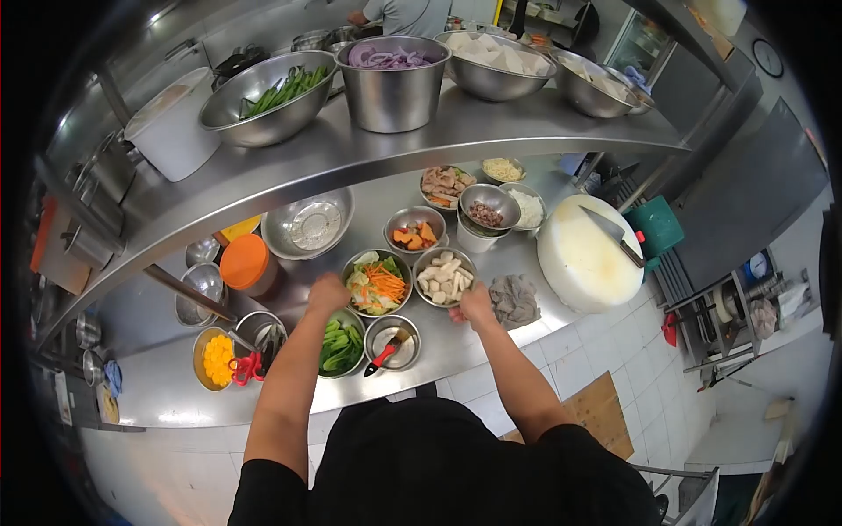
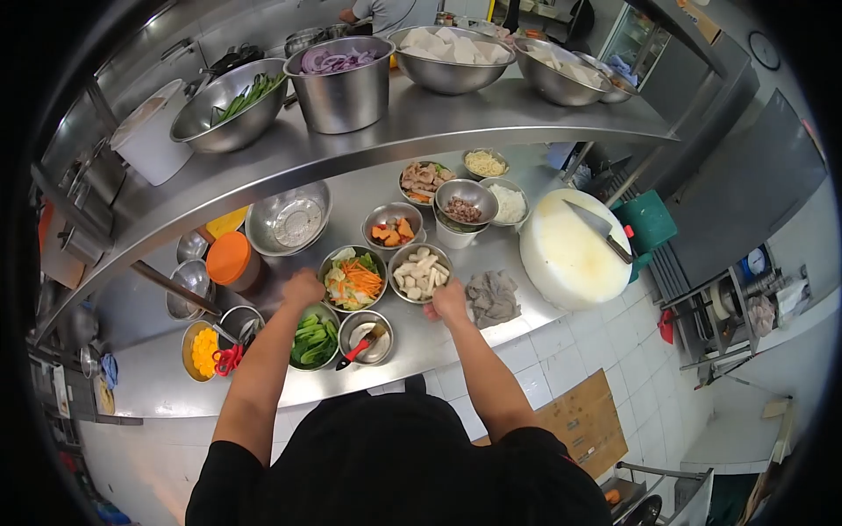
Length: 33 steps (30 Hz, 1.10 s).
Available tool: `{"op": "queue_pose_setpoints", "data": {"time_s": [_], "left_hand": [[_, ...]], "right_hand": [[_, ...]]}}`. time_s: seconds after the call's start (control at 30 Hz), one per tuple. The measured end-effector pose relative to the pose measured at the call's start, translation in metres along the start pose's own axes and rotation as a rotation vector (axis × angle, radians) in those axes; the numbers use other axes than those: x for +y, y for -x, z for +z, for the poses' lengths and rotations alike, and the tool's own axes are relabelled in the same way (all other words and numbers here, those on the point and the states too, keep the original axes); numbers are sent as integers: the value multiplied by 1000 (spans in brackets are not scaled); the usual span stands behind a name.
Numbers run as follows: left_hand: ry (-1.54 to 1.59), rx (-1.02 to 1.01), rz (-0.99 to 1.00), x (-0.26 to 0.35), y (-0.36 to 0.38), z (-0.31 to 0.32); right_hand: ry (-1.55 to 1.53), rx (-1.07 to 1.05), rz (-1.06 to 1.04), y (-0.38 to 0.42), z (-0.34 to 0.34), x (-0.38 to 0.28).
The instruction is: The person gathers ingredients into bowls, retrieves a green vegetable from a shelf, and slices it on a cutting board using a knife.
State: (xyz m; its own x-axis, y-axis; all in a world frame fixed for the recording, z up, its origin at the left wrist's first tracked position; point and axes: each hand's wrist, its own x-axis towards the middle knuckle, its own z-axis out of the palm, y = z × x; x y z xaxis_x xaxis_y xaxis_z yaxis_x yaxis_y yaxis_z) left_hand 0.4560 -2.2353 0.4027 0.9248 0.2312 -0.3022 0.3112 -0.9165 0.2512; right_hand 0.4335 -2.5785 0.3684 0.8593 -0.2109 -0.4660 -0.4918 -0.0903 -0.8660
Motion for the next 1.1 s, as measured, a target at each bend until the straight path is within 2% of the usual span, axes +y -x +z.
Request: {"op": "queue_pose_setpoints", "data": {"time_s": [0.07,0.13,0.23,0.33,0.4,0.43,0.47,0.5,0.53,0.57,0.6,0.63,0.67,0.7,0.73,0.77,0.83,0.93,1.0,1.07,1.1], "left_hand": [[24,-42,-11,4,8,-4],[98,16,-61,7,16,-3],[129,-88,-24,14,20,-8],[190,-74,2,23,28,-8],[189,-41,79,23,39,-6],[183,3,151,20,44,-7],[187,4,142,14,54,-10],[288,185,233,3,72,-13],[383,367,320,-12,91,-16],[378,365,301,-28,111,-22],[507,356,268,-47,133,-28],[637,349,232,-68,153,-25],[710,429,210,-91,172,-13],[708,379,121,-105,198,-16],[837,385,61,-134,207,18],[817,353,-49,-153,224,38],[1021,184,-171,-177,252,75],[1209,-235,-376,-157,271,62],[1298,-294,-332,-148,256,75],[1410,-325,-368,-139,228,91],[1471,-295,-390,-130,218,86]], "right_hand": [[-41,-33,-4,-18,11,-5],[-79,-65,-5,-20,15,-13],[4,65,-17,-17,11,-5],[-65,169,33,-2,-8,8],[-220,75,66,12,-29,13],[-163,47,117,4,-49,19],[113,158,6,-25,-75,42],[388,261,-107,-47,-90,64],[582,418,-210,-22,-93,52],[773,571,-318,2,-94,41],[777,550,-316,9,-91,52],[967,565,-463,12,-91,75],[1154,574,-618,17,-87,94],[1157,554,-625,30,-74,105],[1215,500,-558,46,-56,110],[1276,447,-495,59,-37,110],[1300,360,-504,99,13,108],[1254,202,-570,111,49,101],[1184,109,-622,111,59,93],[835,243,-579,112,58,66],[868,255,-563,131,59,44]]}}
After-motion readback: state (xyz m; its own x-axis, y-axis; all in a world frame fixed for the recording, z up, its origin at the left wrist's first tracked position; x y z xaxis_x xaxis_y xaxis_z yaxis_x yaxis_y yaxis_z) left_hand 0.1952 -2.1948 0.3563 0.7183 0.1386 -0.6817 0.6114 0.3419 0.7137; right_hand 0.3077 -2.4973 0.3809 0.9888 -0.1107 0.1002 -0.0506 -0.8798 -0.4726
